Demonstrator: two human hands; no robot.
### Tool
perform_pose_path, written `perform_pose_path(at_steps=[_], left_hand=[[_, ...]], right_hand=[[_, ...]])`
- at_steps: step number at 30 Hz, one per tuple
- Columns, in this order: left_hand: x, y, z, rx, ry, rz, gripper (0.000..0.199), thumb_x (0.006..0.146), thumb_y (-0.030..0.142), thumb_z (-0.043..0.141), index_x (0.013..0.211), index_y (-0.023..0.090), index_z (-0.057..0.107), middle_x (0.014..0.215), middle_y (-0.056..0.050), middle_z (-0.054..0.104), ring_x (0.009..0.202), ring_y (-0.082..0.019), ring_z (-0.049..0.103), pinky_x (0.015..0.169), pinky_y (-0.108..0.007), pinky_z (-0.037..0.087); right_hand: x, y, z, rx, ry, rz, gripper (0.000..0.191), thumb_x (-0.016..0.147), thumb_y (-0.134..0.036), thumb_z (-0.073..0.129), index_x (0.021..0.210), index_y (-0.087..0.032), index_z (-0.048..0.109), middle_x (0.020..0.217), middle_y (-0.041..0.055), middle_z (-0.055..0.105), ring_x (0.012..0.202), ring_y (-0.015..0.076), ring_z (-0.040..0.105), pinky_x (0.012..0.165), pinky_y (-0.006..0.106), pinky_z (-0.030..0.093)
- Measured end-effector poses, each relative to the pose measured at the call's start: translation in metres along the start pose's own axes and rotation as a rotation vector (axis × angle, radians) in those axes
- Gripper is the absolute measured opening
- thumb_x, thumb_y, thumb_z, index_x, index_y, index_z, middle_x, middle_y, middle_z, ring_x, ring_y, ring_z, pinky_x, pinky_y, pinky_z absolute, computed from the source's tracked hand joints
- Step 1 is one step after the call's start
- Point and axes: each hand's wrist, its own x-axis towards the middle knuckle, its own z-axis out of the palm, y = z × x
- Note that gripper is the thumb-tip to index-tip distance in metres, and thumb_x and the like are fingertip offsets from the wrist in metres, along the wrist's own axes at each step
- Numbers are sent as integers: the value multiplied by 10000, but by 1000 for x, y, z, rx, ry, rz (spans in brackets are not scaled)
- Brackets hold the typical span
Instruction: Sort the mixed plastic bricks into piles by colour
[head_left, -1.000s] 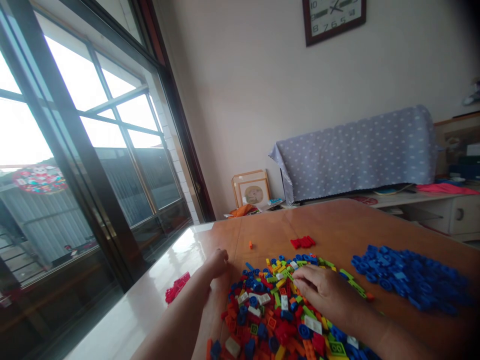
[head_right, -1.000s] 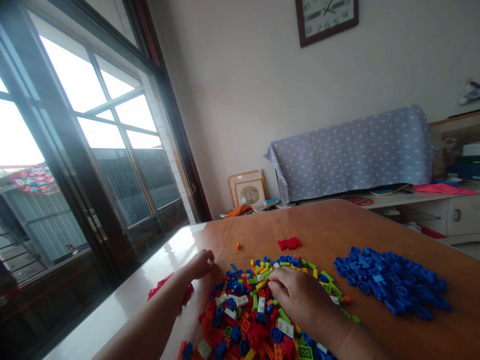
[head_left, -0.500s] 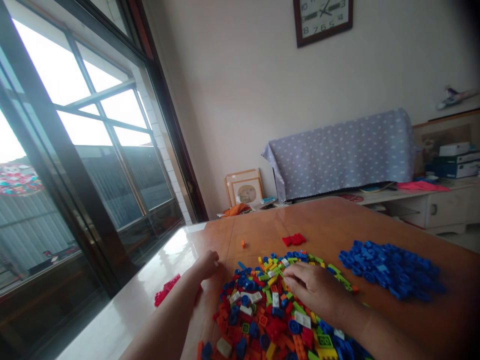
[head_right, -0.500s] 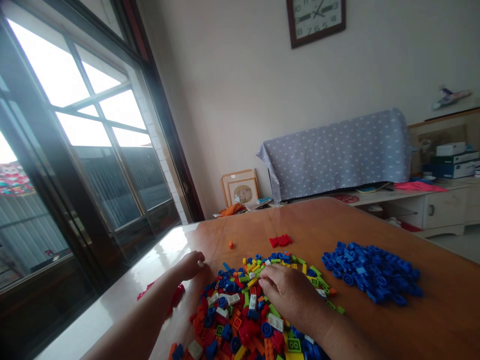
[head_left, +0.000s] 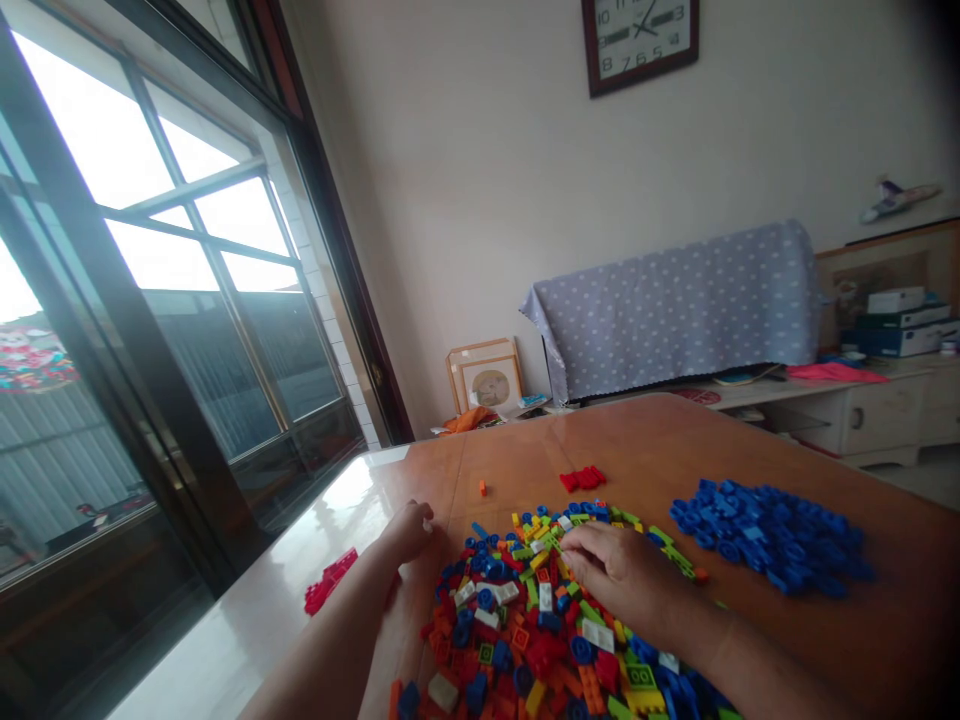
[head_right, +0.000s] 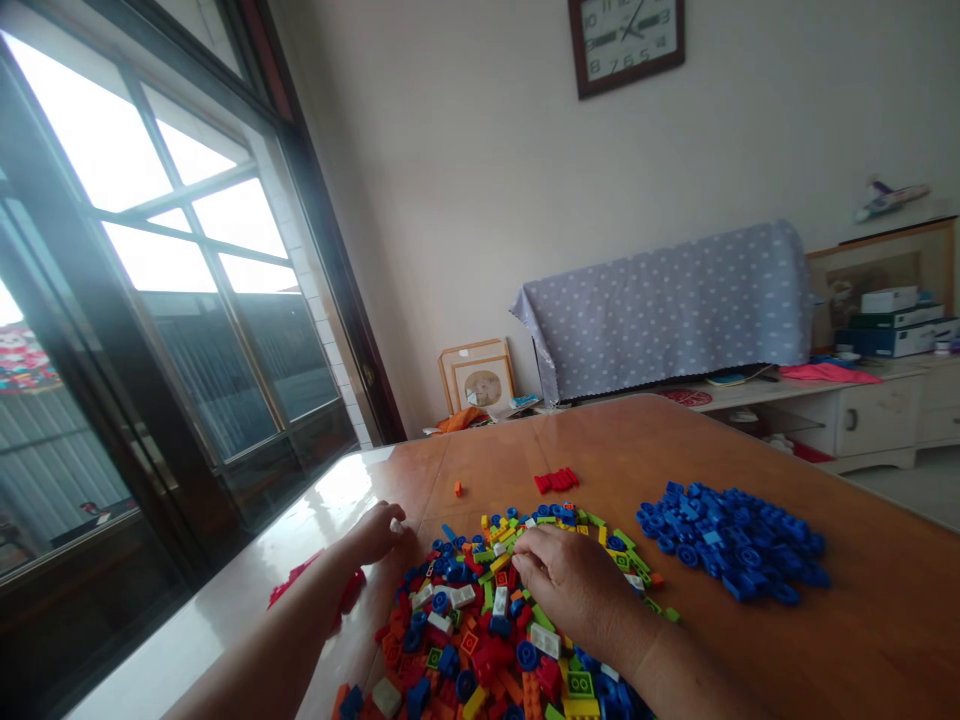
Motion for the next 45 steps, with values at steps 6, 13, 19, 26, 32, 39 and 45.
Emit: perform_pose_path(at_steps=[6, 13, 19, 26, 32, 39, 45], left_hand=[[-15, 17, -14, -6, 79, 104, 379, 823, 148, 574, 1192, 195, 649, 1300, -104, 581, 1198, -261, 535, 986, -338, 430], [-60, 51, -30, -62, 78, 200, 368, 916, 265, 496, 1260, 215, 618, 1339, -95, 587, 1245, -256, 532, 1018, -356, 434], [-137, 79, -51, -80, -116, 338, 417, 936, 400, 488, 1316, 263, 590, 1289, -91, 643, 1165, -270, 607, 975, -391, 483], [-170, 87, -37, -155, -21, 312, 475, 992, 451, 356, 1328, 202, 581, 1430, -126, 553, 1291, -296, 531, 1067, -431, 441], [-165, 76, -29, -151, -26, 375, 472, 958, 451, 448, 1344, 205, 567, 1407, -123, 572, 1282, -296, 535, 1077, -428, 432], [-162, 75, -22, -178, -30, 460, 427, 967, 471, 443, 1282, 235, 608, 1313, -109, 625, 1230, -294, 561, 1045, -440, 445], [-163, 79, -14, -209, -50, 505, 453, 961, 503, 451, 1313, 255, 592, 1374, -106, 581, 1254, -315, 535, 1061, -473, 424]], right_hand=[[0, -1, 0, -11, -13, 0, 182, 932, -266, 509, 872, -236, 678, 846, 2, 686, 806, 163, 625, 754, 270, 426], [1, 0, 1, -29, -22, -6, 193, 939, -280, 496, 872, -248, 674, 856, -6, 694, 818, 166, 636, 746, 272, 429], [1, 7, 3, -44, -27, -7, 218, 944, -333, 484, 907, -267, 688, 881, -1, 711, 826, 179, 652, 741, 285, 448], [2, 31, 7, -143, 18, 29, 274, 933, -390, 459, 952, -284, 711, 950, 26, 732, 848, 210, 666, 753, 308, 473], [4, 50, 1, -320, -33, 77, 270, 903, -322, 464, 1004, -277, 710, 993, 40, 726, 922, 227, 650, 837, 333, 459], [-1, 49, 9, -401, -138, 102, 327, 889, -393, 536, 1160, -287, 686, 1136, 61, 714, 1075, 275, 603, 921, 389, 437], [-2, 33, 18, -285, -209, 10, 329, 883, -312, 541, 1178, -291, 686, 1163, 45, 708, 1101, 249, 602, 979, 376, 424]])
